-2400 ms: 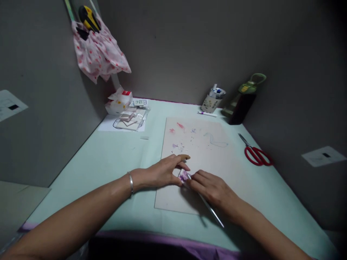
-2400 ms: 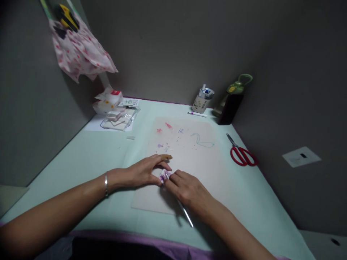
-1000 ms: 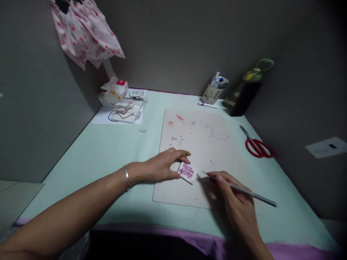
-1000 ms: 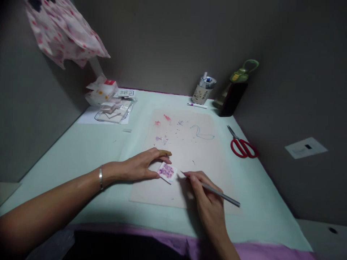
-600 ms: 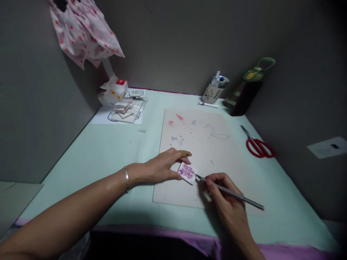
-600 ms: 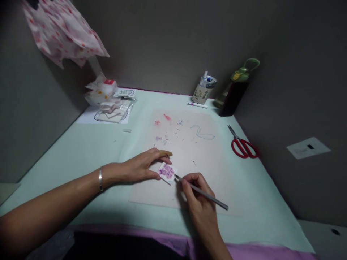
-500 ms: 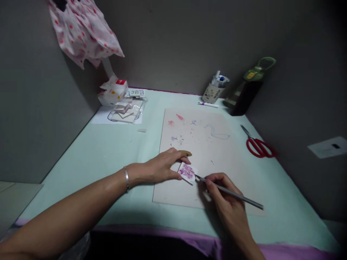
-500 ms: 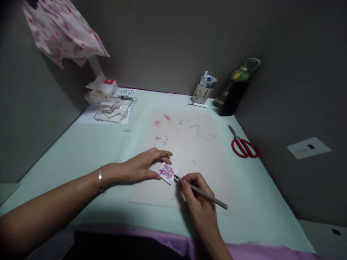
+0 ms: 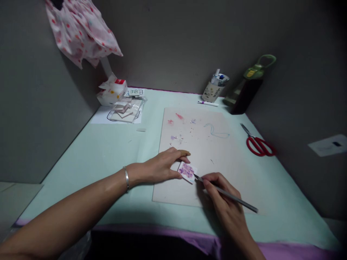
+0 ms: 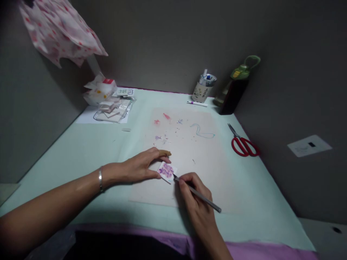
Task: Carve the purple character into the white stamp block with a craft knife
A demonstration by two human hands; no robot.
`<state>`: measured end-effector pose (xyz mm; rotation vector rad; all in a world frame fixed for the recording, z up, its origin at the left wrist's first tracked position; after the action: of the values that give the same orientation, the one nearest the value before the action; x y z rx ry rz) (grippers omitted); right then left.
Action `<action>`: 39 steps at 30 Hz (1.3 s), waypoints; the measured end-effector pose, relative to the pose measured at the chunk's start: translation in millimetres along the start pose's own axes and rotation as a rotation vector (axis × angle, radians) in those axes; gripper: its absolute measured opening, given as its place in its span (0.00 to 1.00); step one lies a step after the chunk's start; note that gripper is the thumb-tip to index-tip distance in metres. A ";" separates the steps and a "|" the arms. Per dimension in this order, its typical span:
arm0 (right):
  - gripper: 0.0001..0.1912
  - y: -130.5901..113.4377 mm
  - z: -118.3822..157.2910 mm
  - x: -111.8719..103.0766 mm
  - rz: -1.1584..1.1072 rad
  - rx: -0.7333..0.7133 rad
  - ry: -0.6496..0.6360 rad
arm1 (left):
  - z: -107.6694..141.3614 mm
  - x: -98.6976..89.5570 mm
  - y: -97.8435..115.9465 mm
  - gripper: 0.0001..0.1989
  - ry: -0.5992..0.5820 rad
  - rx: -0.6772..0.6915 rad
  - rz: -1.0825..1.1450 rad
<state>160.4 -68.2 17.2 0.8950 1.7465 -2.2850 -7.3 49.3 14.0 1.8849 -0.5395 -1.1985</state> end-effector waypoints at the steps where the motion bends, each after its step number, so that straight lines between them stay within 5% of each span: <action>1: 0.17 -0.1 0.1 0.1 0.003 -0.002 -0.003 | 0.0 0.0 0.2 0.35 0.001 0.000 -0.004; 29: 0.17 3.2 7.3 6.5 0.004 -0.032 -0.096 | 1.1 -0.1 1.2 0.33 0.017 -0.017 -0.014; 36: 0.17 3.6 7.4 -0.4 -0.087 -0.014 -0.035 | 0.4 -0.2 0.1 0.33 0.019 -0.045 -0.014; 39: 0.14 5.3 5.8 -11.3 -0.096 -0.033 0.083 | 0.4 0.8 -2.9 0.34 0.035 -0.029 0.002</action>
<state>169.8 -78.0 19.6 0.9319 1.8953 -2.3015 -7.5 50.3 11.2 1.8767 -0.5026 -1.1642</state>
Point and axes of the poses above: each hand's wrist, its own z-axis away from the middle knuckle, its own x-axis out of the palm, y = z × x, the point moved 7 cm from there along -z, towards the middle knuckle, and after that the axes turned 9 degrees about x, right-handed, at the moved point
